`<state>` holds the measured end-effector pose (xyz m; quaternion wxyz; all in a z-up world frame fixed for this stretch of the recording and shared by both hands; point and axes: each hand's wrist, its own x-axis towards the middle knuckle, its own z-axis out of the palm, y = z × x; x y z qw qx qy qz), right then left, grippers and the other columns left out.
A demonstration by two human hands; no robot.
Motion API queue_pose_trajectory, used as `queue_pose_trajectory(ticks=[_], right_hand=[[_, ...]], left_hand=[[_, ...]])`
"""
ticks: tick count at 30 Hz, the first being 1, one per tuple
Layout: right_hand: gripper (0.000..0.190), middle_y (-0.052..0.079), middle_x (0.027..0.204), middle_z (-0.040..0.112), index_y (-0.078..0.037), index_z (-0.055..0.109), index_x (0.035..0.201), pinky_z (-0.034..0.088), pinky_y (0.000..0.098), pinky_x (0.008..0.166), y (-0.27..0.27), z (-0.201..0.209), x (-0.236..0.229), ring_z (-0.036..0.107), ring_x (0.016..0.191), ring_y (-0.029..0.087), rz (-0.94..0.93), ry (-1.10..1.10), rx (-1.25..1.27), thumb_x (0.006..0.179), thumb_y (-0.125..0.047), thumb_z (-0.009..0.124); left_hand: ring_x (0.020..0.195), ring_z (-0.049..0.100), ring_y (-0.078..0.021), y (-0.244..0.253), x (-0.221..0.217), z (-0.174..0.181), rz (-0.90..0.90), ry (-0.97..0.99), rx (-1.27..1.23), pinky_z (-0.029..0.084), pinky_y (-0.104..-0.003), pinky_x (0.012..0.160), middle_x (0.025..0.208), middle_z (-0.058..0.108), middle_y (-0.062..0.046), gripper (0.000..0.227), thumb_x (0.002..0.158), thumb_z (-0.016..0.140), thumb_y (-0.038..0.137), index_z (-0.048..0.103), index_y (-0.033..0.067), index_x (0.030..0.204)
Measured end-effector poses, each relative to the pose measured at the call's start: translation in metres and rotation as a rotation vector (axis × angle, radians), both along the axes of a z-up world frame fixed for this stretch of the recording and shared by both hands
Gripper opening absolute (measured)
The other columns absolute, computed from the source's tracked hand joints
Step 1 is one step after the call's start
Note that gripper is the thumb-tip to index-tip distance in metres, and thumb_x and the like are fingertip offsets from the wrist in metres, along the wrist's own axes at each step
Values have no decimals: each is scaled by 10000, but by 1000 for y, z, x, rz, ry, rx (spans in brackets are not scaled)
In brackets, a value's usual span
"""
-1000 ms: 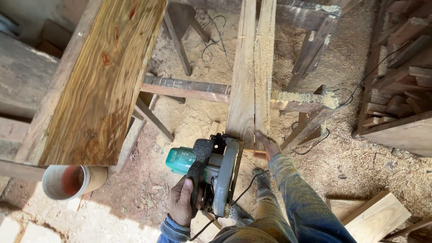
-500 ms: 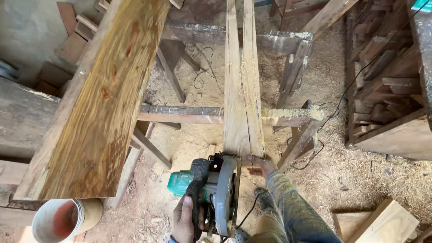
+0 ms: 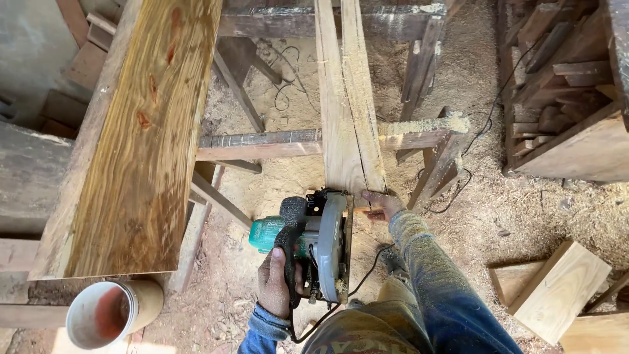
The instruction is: Cutting a wooden plank using a circular saw on a workbench in a workshop.
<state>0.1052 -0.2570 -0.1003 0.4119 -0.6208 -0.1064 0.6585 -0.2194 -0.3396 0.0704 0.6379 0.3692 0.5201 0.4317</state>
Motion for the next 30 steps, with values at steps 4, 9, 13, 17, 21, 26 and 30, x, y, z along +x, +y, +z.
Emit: queue_pose_trajectory(ticks=[4,9,13,17,21,26,30], right_hand=[[636,222,1416,593,-30,658,1297,600,322,697,1,-14,1,726,928,356,-17,48,25,760,-333,817],[521,198,1343,654,-35,698,1248,586,364,742,0,2,-3,706,935,364,-16,28,41,804,-292,789],[620,205,1539,506,-67,639,1360,585,368,891,1,-1,-2,708,1036,324,27,31,13,814,-334,762],[776,268,1535,484,9,579,1379,618,389,887,3,-5,-2,723,1047,341,22,0,-29,748,-380,806],[616,185,1568,488,-81,643,1365,631,339,826,3,-12,1,737,938,279,47,66,-12,813,-320,775],[618,269,1284,636,24,649,1278,622,303,674,9,-36,1,695,796,275,36,79,7,790,-319,812],[629,154,1467,564,-77,677,1298,567,366,802,4,-28,-3,652,1045,331,43,93,44,755,-374,788]], left_hand=[[378,440,-165,1,-1,0,-15,72,16,361,-299,362,517,550,-90,488,1031,457,401,694,-24,1005],[337,427,-161,-2,0,-22,11,103,43,337,-302,339,476,535,-77,445,1024,485,379,654,-5,878],[337,421,-164,-3,3,-31,-3,146,88,335,-314,347,459,519,-75,486,1031,452,410,667,-6,904],[352,427,-158,-7,8,-30,4,132,119,344,-311,355,469,519,-72,479,1036,448,407,666,-4,926],[354,425,-159,-8,6,-43,24,123,145,338,-306,356,480,529,-78,473,1042,446,379,665,-26,937],[369,424,-160,-7,2,-54,61,101,140,329,-303,359,499,534,-88,481,1042,443,383,661,-31,927],[352,437,-171,-10,2,-51,66,147,162,345,-308,347,471,528,-85,531,1031,436,423,677,-38,927]])
